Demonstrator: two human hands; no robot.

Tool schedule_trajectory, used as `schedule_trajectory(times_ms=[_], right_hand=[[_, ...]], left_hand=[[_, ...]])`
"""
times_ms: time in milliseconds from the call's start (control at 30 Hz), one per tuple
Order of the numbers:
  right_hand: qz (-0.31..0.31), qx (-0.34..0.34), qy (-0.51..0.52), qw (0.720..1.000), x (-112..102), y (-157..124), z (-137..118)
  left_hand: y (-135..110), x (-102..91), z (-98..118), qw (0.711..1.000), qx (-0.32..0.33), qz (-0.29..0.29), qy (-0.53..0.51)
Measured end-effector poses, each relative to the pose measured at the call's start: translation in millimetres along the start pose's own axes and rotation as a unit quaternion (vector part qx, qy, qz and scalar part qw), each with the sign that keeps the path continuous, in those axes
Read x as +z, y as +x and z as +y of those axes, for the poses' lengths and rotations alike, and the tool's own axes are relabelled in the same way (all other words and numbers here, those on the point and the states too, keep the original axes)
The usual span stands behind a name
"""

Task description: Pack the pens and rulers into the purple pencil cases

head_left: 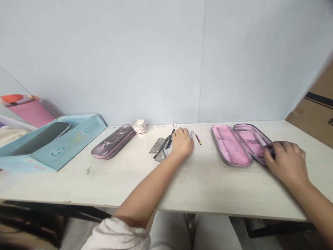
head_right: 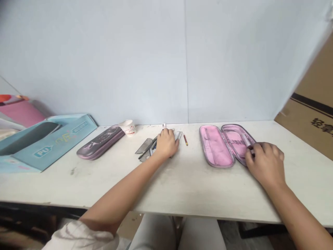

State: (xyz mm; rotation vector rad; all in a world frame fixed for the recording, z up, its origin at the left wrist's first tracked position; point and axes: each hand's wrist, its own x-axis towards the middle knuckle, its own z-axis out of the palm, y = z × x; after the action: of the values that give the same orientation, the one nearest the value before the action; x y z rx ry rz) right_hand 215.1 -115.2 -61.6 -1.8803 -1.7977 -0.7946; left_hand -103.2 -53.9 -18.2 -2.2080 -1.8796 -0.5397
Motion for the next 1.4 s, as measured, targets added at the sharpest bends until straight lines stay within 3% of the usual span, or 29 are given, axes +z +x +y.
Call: schedule_trajectory(times_ms=[133,233,300,400,467,500,600,633,700,800,1000,1100,1167,1267,1333,1400], right_hand=[[0.010,-0.044,0.045,0.998,-10,12,-40],[0.016,-0.086,0.109,0.990,-18,25,-78],[0.019,-0.113,0.168,0.979,-22,33,-105],[0.000,-0.103,0.303,0.948,-26,47,-147],[-0.049,-0.043,0.444,0.893,-27,55,-175],[-0.087,-0.002,0.523,0.848,-27,59,-187],[-0.204,0.085,0.694,0.685,-24,66,-217],[-0.233,0.097,0.721,0.645,-24,66,-223],[-0.263,0.109,0.743,0.605,-23,63,-229],[-0.247,0.115,0.749,0.604,-26,55,-230],[-0.177,0.144,0.779,0.584,-29,50,-225],[-0.094,0.213,0.788,0.569,-22,57,-216],[-0.061,0.258,0.794,0.547,-17,62,-209],[-0.103,0.285,0.787,0.537,-14,63,-205],[-0.184,0.256,0.768,0.558,-18,59,-209],[-0.287,0.196,0.737,0.580,-24,54,-216]], left_hand=[[-9,10.4,-29,0.996,-0.043,-0.072,0.012],[-12,12.2,-37,0.994,-0.046,-0.081,-0.051],[-13,8.1,-41,0.982,-0.044,-0.070,-0.167],[-17,-2.9,-48,0.929,-0.027,-0.090,-0.359],[-24,-10.4,-50,0.883,-0.020,-0.139,-0.448],[-28,-13.4,-51,0.850,-0.023,-0.172,-0.497],[-41,-17.7,-48,0.694,-0.052,-0.277,-0.662],[-44,-17.7,-47,0.647,-0.064,-0.299,-0.699],[-47,-16.6,-43,0.597,-0.093,-0.306,-0.736],[-48,-15.5,-38,0.577,-0.140,-0.291,-0.750],[-47,-12.3,-32,0.615,-0.148,-0.292,-0.717],[-47,-8.0,-28,0.601,-0.137,-0.278,-0.737],[-45,-8.5,-29,0.578,-0.130,-0.239,-0.770],[-35,-16.4,-39,0.522,-0.144,-0.135,-0.830],[-28,-22.5,-48,0.491,-0.151,-0.067,-0.856],[-22,-25.2,-57,0.477,-0.143,-0.021,-0.867]])
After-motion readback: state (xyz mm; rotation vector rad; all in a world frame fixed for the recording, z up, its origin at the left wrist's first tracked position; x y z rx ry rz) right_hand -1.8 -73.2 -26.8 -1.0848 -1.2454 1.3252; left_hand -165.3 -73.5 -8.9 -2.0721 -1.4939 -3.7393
